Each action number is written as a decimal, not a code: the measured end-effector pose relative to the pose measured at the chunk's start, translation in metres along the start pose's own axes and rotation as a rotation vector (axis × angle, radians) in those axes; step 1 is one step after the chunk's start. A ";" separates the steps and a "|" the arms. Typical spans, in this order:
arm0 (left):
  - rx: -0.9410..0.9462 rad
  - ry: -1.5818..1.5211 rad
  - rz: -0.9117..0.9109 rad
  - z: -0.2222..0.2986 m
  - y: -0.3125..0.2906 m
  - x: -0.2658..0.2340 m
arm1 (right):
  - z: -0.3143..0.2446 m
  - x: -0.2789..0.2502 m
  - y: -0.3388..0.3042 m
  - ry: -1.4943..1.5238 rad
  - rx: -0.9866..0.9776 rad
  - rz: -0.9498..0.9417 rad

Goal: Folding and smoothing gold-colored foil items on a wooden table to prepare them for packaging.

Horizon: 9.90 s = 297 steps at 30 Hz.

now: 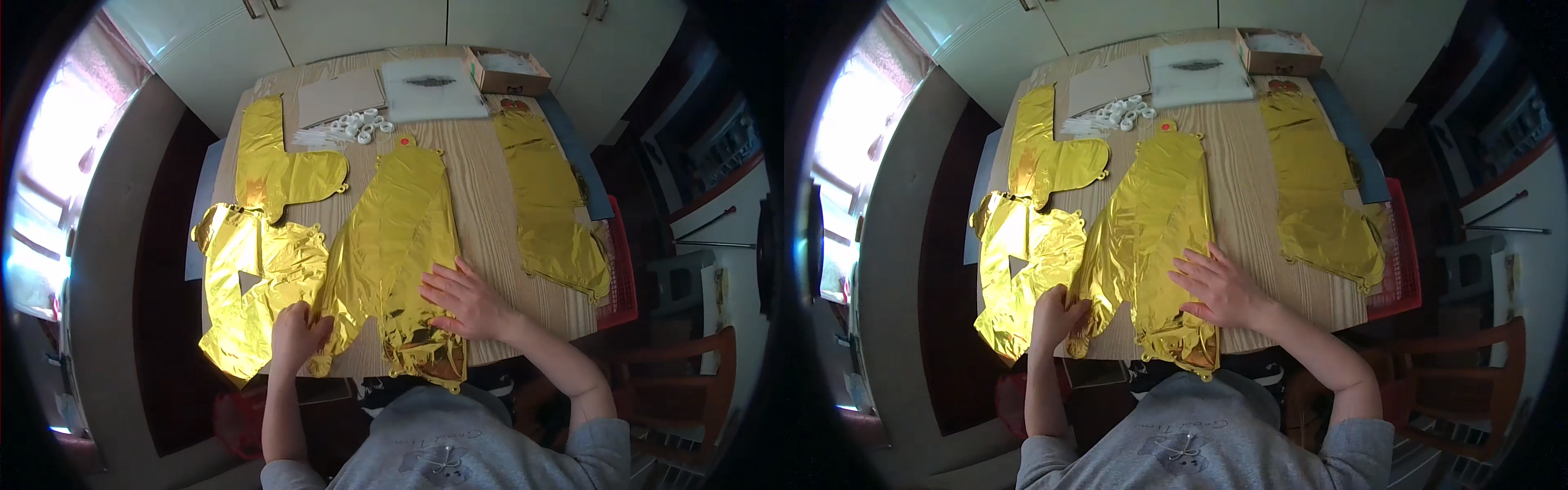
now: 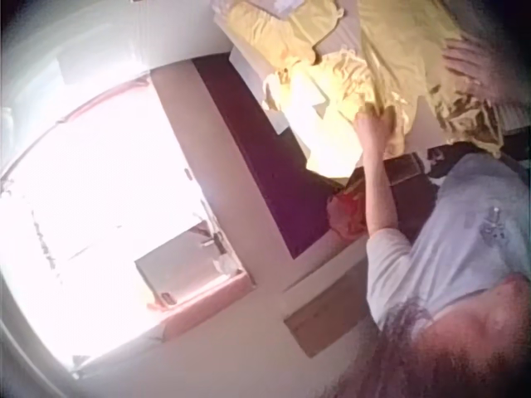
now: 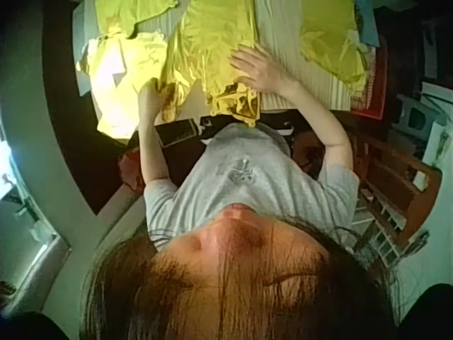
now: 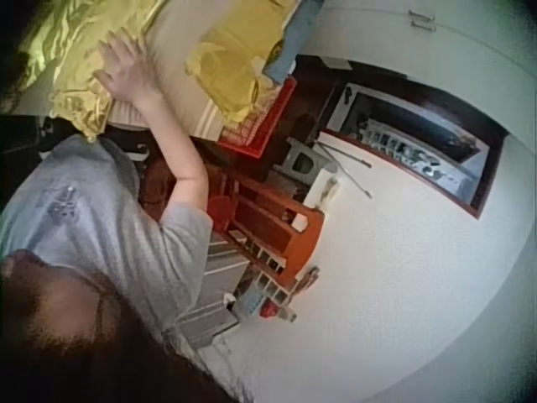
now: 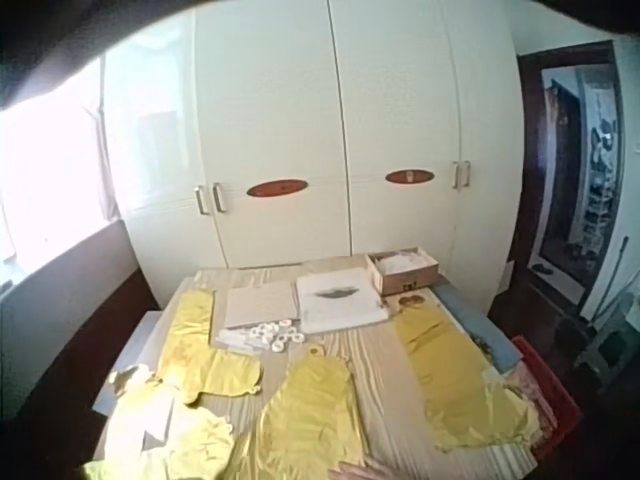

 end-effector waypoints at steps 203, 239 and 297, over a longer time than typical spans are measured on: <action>0.721 0.541 -0.226 0.109 0.166 0.047 | 0.008 0.005 0.041 -0.176 0.113 0.047; 0.749 0.623 -0.236 0.121 0.138 0.044 | -0.028 0.053 0.031 -0.169 -0.078 -0.320; 0.661 0.300 -0.053 0.115 0.112 0.063 | -0.008 0.064 -0.215 1.381 1.274 -0.022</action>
Point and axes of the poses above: each hand's wrist, its own y-axis towards the middle knuckle, its own x-axis out of the palm, z = x × y, the point moved 10 cm from there along y, towards the middle knuckle, and after that the axes turned 8 degrees about x, right-handed, at the moved point
